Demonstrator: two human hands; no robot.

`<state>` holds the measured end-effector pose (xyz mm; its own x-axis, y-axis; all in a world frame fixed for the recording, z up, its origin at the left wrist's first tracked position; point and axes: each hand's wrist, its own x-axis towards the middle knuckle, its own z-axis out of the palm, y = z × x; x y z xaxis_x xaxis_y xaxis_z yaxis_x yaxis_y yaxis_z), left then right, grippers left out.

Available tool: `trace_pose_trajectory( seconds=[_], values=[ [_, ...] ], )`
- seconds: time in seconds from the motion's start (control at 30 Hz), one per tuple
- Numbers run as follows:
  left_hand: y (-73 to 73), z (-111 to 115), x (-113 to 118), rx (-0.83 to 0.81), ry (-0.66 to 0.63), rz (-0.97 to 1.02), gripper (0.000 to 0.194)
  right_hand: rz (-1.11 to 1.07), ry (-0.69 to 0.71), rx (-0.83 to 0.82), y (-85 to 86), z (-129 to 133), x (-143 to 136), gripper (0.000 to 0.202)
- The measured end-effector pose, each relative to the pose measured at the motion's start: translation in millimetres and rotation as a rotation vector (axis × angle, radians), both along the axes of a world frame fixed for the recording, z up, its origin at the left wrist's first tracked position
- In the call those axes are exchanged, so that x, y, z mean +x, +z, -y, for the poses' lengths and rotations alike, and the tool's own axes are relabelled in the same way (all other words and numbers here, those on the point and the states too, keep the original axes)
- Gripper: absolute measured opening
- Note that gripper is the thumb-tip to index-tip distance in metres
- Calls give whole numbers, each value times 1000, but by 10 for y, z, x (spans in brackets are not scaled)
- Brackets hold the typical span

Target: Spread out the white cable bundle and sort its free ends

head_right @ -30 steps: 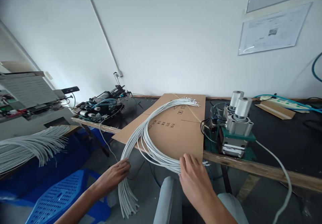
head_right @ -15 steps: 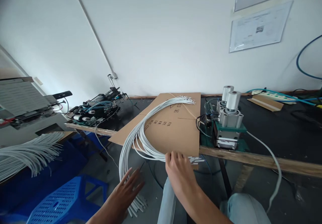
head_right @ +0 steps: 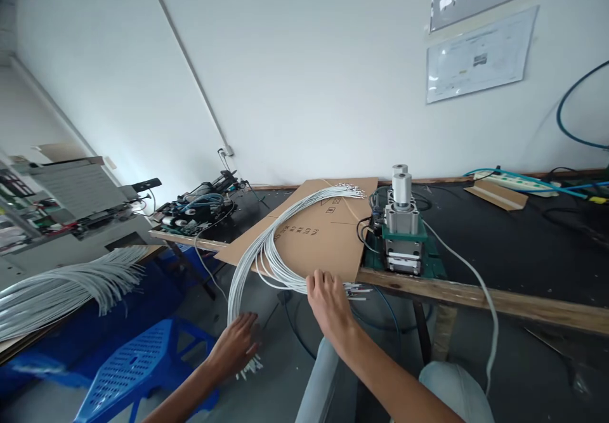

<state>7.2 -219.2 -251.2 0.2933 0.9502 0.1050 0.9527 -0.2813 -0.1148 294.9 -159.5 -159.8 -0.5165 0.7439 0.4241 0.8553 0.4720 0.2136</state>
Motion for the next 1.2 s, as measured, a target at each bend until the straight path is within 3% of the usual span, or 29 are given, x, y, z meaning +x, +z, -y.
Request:
trace_pose_trajectory(
  seconds=[0.13,0.27,0.4,0.47,0.57,0.7,0.77,0.87,0.97,1.07,1.2],
  values=[
    [132,-3,-7,270,98,215,40,-27,29,18,54,35,13,6],
    [106,-171,137,591,431,500,52,-61,35,15,100,133,-9,7],
    [-79,-392,324,603,561,735,29,-75,9,-29,122,177,-5,12],
    [-117,-422,312,573,602,788,24,-71,9,-51,144,157,83,12],
    [15,-390,44,516,650,789,23,-44,5,-63,203,103,380,12],
    [361,-433,-560,436,647,711,19,-22,17,-55,222,69,921,45],
    [431,-516,-774,355,604,694,20,-12,30,-52,157,75,1123,52],
    [298,-623,-842,242,568,703,26,-6,36,-45,-11,81,1264,53],
    [9,-631,-648,219,553,742,27,-34,17,-24,-163,59,1272,48],
    [-258,-556,-356,289,586,780,79,-88,-26,16,-243,37,1226,40],
    [-491,-396,-40,363,731,806,89,-170,-61,90,-332,81,1126,37]
  ],
)
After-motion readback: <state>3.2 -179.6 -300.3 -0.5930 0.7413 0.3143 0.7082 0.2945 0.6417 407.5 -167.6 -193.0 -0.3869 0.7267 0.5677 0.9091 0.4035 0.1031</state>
